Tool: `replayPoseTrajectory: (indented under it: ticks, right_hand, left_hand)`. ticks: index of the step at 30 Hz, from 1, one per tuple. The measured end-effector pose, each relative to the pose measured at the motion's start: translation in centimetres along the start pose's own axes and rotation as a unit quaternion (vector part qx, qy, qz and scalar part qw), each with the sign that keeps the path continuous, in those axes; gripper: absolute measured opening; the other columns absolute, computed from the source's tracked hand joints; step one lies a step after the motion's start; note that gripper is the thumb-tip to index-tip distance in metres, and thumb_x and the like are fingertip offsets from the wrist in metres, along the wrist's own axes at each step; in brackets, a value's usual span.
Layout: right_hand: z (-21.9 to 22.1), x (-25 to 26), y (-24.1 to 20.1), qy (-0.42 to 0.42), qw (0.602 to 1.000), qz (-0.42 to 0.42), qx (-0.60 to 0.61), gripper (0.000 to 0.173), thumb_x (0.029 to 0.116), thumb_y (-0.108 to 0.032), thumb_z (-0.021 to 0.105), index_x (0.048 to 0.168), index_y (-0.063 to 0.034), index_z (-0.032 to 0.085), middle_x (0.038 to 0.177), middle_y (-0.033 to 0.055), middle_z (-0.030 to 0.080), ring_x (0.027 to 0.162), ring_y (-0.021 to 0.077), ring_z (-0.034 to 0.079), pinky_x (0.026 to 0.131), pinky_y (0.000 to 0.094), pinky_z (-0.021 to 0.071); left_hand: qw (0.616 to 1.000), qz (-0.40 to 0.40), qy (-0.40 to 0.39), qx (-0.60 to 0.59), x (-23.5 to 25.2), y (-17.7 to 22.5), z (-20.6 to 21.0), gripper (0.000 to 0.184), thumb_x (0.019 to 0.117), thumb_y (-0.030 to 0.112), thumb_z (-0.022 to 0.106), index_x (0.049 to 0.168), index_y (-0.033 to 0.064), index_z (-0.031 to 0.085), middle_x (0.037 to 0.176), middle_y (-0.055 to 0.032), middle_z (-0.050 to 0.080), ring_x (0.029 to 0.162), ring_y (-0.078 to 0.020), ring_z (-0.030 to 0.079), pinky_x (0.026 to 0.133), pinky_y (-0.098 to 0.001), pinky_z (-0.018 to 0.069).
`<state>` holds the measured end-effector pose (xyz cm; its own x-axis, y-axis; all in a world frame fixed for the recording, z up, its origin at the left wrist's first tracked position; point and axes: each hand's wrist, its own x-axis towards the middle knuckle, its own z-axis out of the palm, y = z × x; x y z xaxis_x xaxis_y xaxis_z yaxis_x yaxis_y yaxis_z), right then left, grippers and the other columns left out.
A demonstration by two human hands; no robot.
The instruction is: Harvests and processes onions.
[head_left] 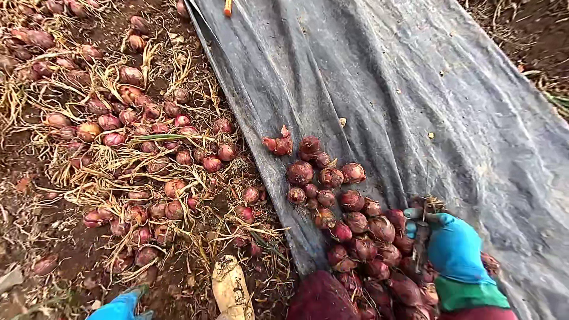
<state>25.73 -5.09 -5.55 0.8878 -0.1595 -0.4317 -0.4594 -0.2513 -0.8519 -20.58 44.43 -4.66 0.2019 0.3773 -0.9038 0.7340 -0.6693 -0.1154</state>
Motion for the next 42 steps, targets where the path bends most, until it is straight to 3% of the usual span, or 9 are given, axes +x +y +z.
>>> replayPoseTrajectory:
  ticks: [5, 9, 14, 18, 22, 26, 31, 34, 42]
  right_hand:
    - [3.8, -7.2, -14.5, 0.271, 0.959, 0.065, 0.048, 0.041, 0.1146, -0.033, 0.016, 0.111, -0.0067, 0.047, 0.066, -0.0006, 0.039, 0.043, 0.0082, 0.039, 0.044, 0.0206, 0.0422]
    - [-5.5, -1.2, -1.8, -0.014, 0.992, -0.111, 0.059, 0.029, 0.1075, -0.028, 0.047, 0.112, -0.0032, 0.062, 0.072, 0.0039, 0.067, 0.053, 0.0144, 0.063, 0.050, 0.0330, 0.0572]
    - [3.5, -9.5, 6.0, -0.059, 0.994, 0.017, 0.085, 0.022, 0.1013, -0.003, 0.049, 0.113, 0.0094, 0.062, 0.075, 0.0229, 0.071, 0.060, 0.0307, 0.071, 0.060, 0.0450, 0.0624]
    - [9.5, -15.0, 10.7, -0.158, 0.974, 0.135, 0.085, 0.068, 0.1121, -0.048, 0.021, 0.086, 0.0008, 0.060, 0.058, 0.0125, 0.060, 0.045, 0.0261, 0.060, 0.046, 0.0446, 0.0576]
    - [11.4, -16.9, 13.8, -0.324, 0.926, 0.190, 0.034, 0.082, 0.1042, -0.066, 0.014, 0.104, -0.0010, 0.064, 0.058, 0.0091, 0.058, 0.043, 0.0226, 0.057, 0.044, 0.0408, 0.0559]
    - [14.1, -17.0, 11.7, -0.452, 0.887, 0.093, 0.002, 0.091, 0.0861, -0.091, 0.022, 0.082, -0.0088, 0.061, 0.060, 0.0055, 0.059, 0.046, 0.0196, 0.058, 0.044, 0.0373, 0.0551]
    - [15.9, -16.2, 8.3, -0.456, 0.884, 0.070, -0.073, 0.088, 0.0983, -0.077, 0.014, 0.087, -0.0071, 0.066, 0.058, 0.0046, 0.058, 0.044, 0.0172, 0.055, 0.043, 0.0356, 0.0508]
    - [15.8, -16.1, 8.9, -0.538, 0.824, 0.031, -0.174, 0.093, 0.0872, -0.091, 0.019, 0.089, -0.0108, 0.066, 0.064, 0.0031, 0.061, 0.051, 0.0171, 0.060, 0.050, 0.0381, 0.0544]
    - [13.3, -12.3, 7.0, -0.284, 0.956, 0.036, 0.056, 0.083, 0.1025, -0.068, 0.006, 0.078, -0.0075, 0.057, 0.053, 0.0071, 0.054, 0.040, 0.0201, 0.053, 0.038, 0.0371, 0.0503]
  left_hand:
    - [0.945, 0.318, 0.071, -0.007, 4.0, 20.2, 3.9, 0.043, 0.1036, 0.016, 0.050, 0.145, 0.0212, 0.061, 0.156, -0.0048, 0.054, 0.130, -0.0319, 0.062, 0.104, -0.0573, 0.0530]
    - [0.949, 0.289, 0.064, 0.105, 9.7, 28.0, 5.4, 0.057, 0.0990, -0.006, 0.048, 0.155, 0.0051, 0.043, 0.158, -0.0248, 0.041, 0.123, -0.0478, 0.061, 0.096, -0.0623, 0.0559]
    - [0.974, 0.207, 0.023, 0.088, 10.3, 27.9, 6.1, 0.054, 0.0991, 0.006, 0.056, 0.152, 0.0085, 0.047, 0.151, -0.0265, 0.048, 0.117, -0.0499, 0.064, 0.091, -0.0679, 0.0561]
    - [0.976, 0.215, -0.003, 0.017, 11.4, 26.4, 4.8, 0.054, 0.0984, 0.046, 0.065, 0.137, 0.0086, 0.061, 0.134, -0.0173, 0.065, 0.123, -0.0377, 0.065, 0.103, -0.0630, 0.0515]
    - [0.953, 0.269, 0.050, -0.133, 7.4, 24.7, 0.0, 0.054, 0.0950, 0.060, 0.064, 0.127, 0.0169, 0.069, 0.113, -0.0062, 0.075, 0.109, -0.0240, 0.071, 0.100, -0.0533, 0.0553]
    - [0.918, 0.390, 0.062, 0.031, 1.5, 24.6, -5.8, 0.048, 0.1001, 0.055, 0.059, 0.114, 0.0101, 0.069, 0.107, -0.0148, 0.073, 0.101, -0.0355, 0.072, 0.086, -0.0621, 0.0553]
    - [0.918, 0.343, 0.196, -0.024, -0.1, 22.9, -8.6, 0.046, 0.0942, 0.061, 0.065, 0.095, 0.0166, 0.076, 0.087, -0.0038, 0.074, 0.083, -0.0227, 0.072, 0.077, -0.0525, 0.0577]
    - [0.935, 0.324, 0.113, 0.089, -2.9, 25.1, -8.8, 0.033, 0.1044, 0.041, 0.055, 0.114, 0.0133, 0.071, 0.110, -0.0109, 0.074, 0.102, -0.0329, 0.072, 0.085, -0.0605, 0.0562]
    - [0.930, 0.319, 0.111, 0.147, 3.6, 26.7, -5.7, 0.025, 0.1032, 0.028, 0.054, 0.114, 0.0227, 0.076, 0.115, -0.0028, 0.075, 0.127, -0.0271, 0.062, 0.116, -0.0565, 0.0381]
